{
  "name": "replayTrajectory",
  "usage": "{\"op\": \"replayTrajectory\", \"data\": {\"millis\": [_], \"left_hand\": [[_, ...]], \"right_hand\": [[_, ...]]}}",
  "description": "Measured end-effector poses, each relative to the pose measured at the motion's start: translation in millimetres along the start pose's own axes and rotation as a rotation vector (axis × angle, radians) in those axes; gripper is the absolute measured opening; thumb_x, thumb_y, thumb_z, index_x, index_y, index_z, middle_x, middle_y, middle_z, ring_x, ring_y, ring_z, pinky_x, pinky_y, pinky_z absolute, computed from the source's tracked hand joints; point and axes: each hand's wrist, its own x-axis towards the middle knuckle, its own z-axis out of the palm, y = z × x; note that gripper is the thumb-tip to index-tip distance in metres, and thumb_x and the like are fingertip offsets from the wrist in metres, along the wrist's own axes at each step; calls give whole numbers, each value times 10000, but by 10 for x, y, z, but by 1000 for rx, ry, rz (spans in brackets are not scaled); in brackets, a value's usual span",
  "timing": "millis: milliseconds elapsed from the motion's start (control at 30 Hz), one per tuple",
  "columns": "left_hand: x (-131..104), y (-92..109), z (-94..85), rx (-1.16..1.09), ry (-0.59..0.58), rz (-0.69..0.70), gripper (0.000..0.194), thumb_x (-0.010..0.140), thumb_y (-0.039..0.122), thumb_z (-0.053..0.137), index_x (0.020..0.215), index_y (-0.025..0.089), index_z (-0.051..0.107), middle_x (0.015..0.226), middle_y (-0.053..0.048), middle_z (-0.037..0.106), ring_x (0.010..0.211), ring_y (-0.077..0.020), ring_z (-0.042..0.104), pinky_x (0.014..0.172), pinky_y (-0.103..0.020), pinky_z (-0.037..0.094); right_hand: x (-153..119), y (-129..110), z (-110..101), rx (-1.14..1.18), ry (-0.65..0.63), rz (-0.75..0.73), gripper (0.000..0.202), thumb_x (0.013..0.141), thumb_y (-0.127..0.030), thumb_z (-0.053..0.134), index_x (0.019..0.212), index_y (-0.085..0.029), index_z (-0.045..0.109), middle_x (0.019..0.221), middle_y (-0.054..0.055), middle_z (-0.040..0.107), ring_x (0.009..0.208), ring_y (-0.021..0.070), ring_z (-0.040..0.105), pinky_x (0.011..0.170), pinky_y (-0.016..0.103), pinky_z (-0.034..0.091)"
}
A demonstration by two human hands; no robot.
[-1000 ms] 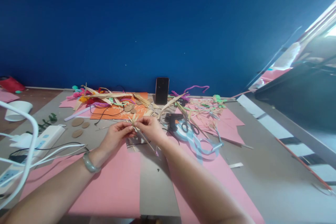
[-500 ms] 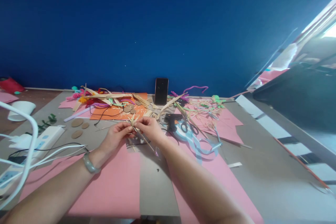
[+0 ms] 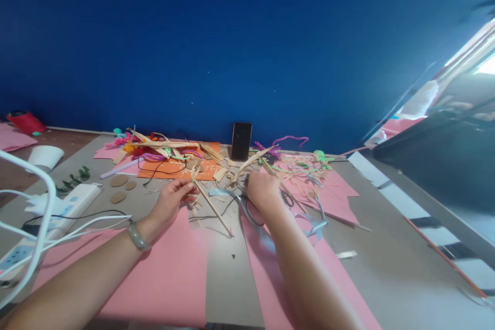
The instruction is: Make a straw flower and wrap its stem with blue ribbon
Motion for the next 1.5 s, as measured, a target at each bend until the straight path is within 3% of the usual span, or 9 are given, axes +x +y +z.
{"op": "replayTrajectory", "data": {"millis": [167,367,433,533,667,800,900,1133,1500], "left_hand": [[10,24,-13,-12,31,2,365,606,385,824,797,136,638,724,-24,684,668,-123,667,598,-214,534],[33,38,-5,-10,70,18,341,611,375,815,777,130,644,696,-28,686,606,-107,646,579,-213,529],[49,36,-6,2,83,15,342,604,375,816,758,124,643,673,-31,686,563,-97,627,562,-212,525],[70,29,-16,-9,99,48,346,598,379,816,757,124,647,661,-30,680,600,-119,648,575,-224,540],[84,16,-37,-25,90,65,323,629,383,796,762,130,644,677,-31,677,646,-139,670,597,-236,550],[93,9,-49,-32,58,75,305,672,385,769,777,130,639,692,-42,686,651,-140,673,632,-256,555],[94,9,-48,-56,42,88,326,665,399,775,781,131,632,681,-42,685,648,-147,672,633,-273,556],[65,8,-42,-60,-2,103,306,693,396,766,770,130,635,700,-38,680,667,-144,668,648,-272,545],[14,44,-23,-64,-35,83,278,701,380,761,768,134,650,690,-31,678,654,-138,666,641,-250,535]], "right_hand": [[21,-15,137,30,-1,5,286,838,-86,468,1109,-82,557,922,189,673,890,301,677,715,341,462],[-177,-49,-216,58,143,20,355,748,-38,521,1099,-90,520,978,196,626,861,302,660,667,320,452],[-270,-76,-358,243,261,5,365,742,-80,546,1105,-108,529,986,169,636,838,278,656,662,307,452],[-381,-133,-469,672,364,-195,314,743,-172,578,1056,-155,589,910,80,672,775,217,643,649,271,455],[-449,-225,-487,1024,192,-356,123,782,-269,569,774,-155,614,604,5,609,564,148,570,530,230,406],[-436,-273,-479,1161,-97,-428,212,839,-322,538,800,-135,629,530,4,594,482,119,524,482,217,380],[-398,-288,-439,1157,-194,-431,279,859,-379,539,760,-131,619,494,-4,556,443,102,481,451,210,351],[-341,-374,-292,1091,-181,-380,349,865,-467,541,713,-153,561,498,-20,508,439,96,445,434,215,317],[-355,-445,-293,905,-103,-425,361,908,-445,464,690,-170,547,525,2,563,506,133,524,505,240,362]]}}
